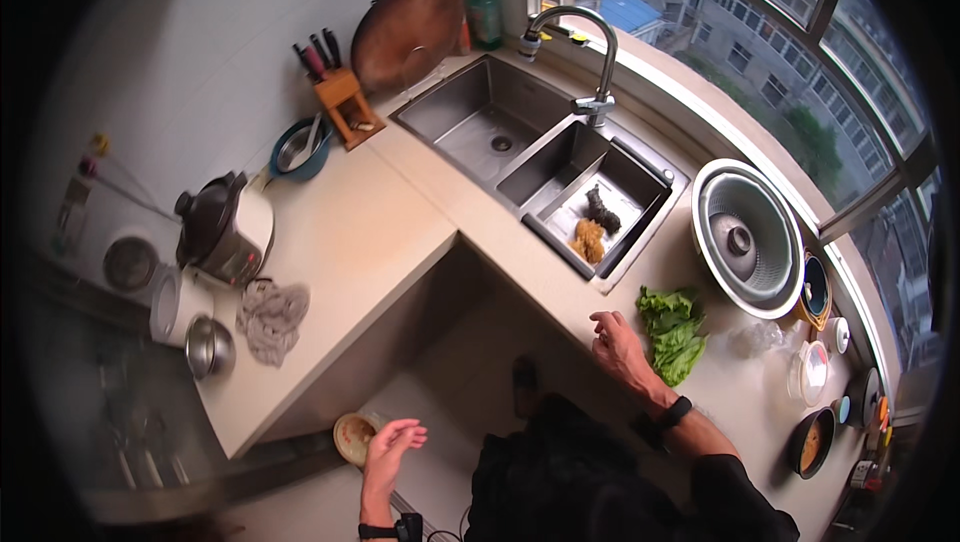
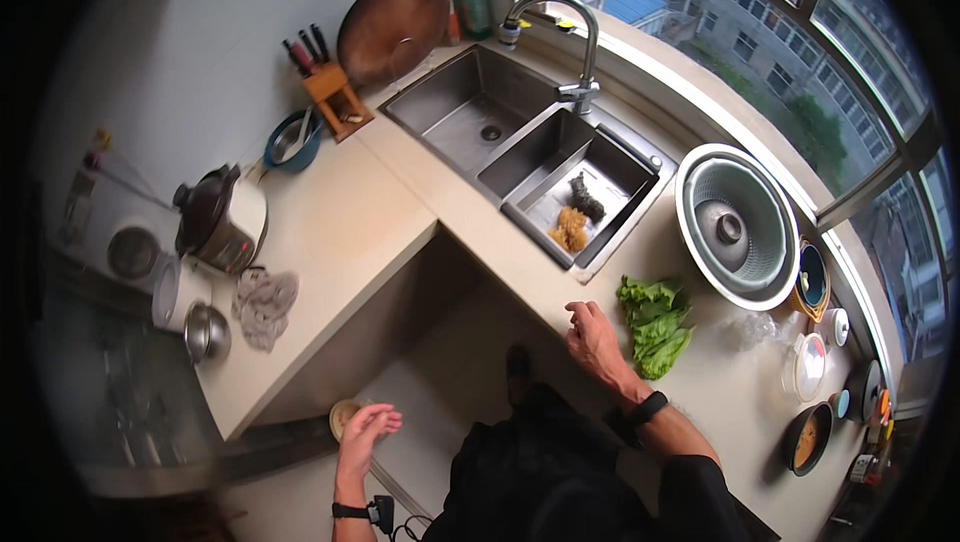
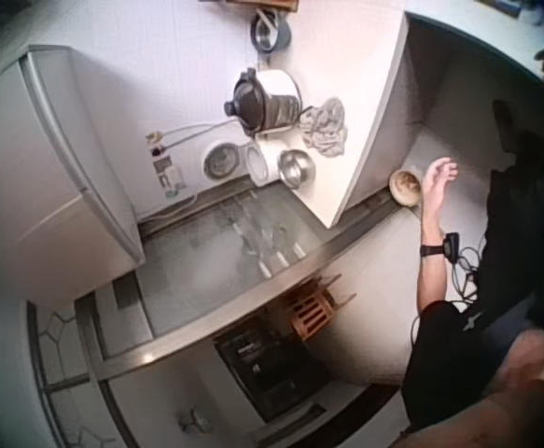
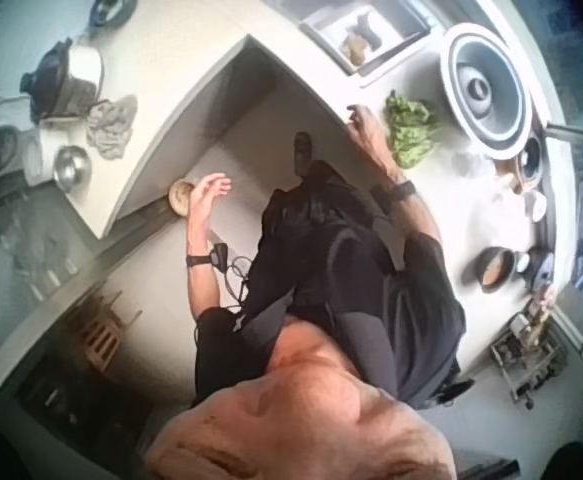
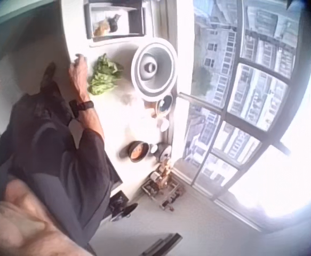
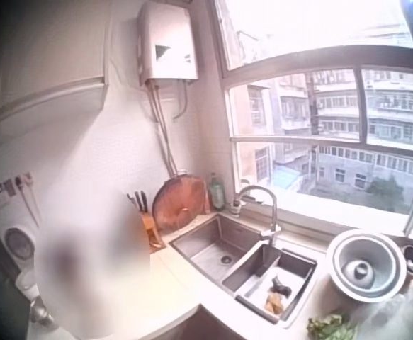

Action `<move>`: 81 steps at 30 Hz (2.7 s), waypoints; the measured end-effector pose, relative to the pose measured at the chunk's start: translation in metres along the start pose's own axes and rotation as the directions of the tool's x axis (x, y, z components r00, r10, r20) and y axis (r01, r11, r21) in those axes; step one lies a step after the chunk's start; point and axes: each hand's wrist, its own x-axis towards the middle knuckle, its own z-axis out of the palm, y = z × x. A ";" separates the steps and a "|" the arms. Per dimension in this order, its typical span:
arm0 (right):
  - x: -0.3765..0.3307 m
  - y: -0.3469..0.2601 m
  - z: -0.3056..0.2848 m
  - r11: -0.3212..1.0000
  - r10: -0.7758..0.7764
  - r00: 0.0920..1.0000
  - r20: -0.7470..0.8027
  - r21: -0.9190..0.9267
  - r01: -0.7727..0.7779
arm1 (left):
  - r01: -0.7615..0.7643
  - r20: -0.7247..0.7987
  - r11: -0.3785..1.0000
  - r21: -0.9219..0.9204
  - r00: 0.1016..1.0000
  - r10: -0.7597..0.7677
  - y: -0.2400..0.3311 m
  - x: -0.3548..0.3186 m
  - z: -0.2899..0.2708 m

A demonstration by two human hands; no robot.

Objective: The person washes a wooden cutting board in a sink, picks leaves from a bunch of lettuce while sitting on the floor and places them in a colander, and then fills a large bowl with water.

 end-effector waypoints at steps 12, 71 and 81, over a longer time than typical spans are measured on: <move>0.070 0.050 -0.012 0.903 0.058 0.989 -0.138 -0.416 -0.111 | -0.076 -0.277 0.991 0.111 0.955 0.104 0.052 0.120 -0.105; 0.174 -0.211 0.208 0.974 -0.146 0.946 0.289 -0.127 0.190 | -0.015 -0.680 0.873 0.487 0.621 0.390 0.239 0.060 -0.428; 0.192 -0.162 0.106 0.966 -0.250 0.943 0.220 -0.006 0.258 | -0.573 -0.104 0.553 0.605 0.632 0.768 0.372 0.282 -0.136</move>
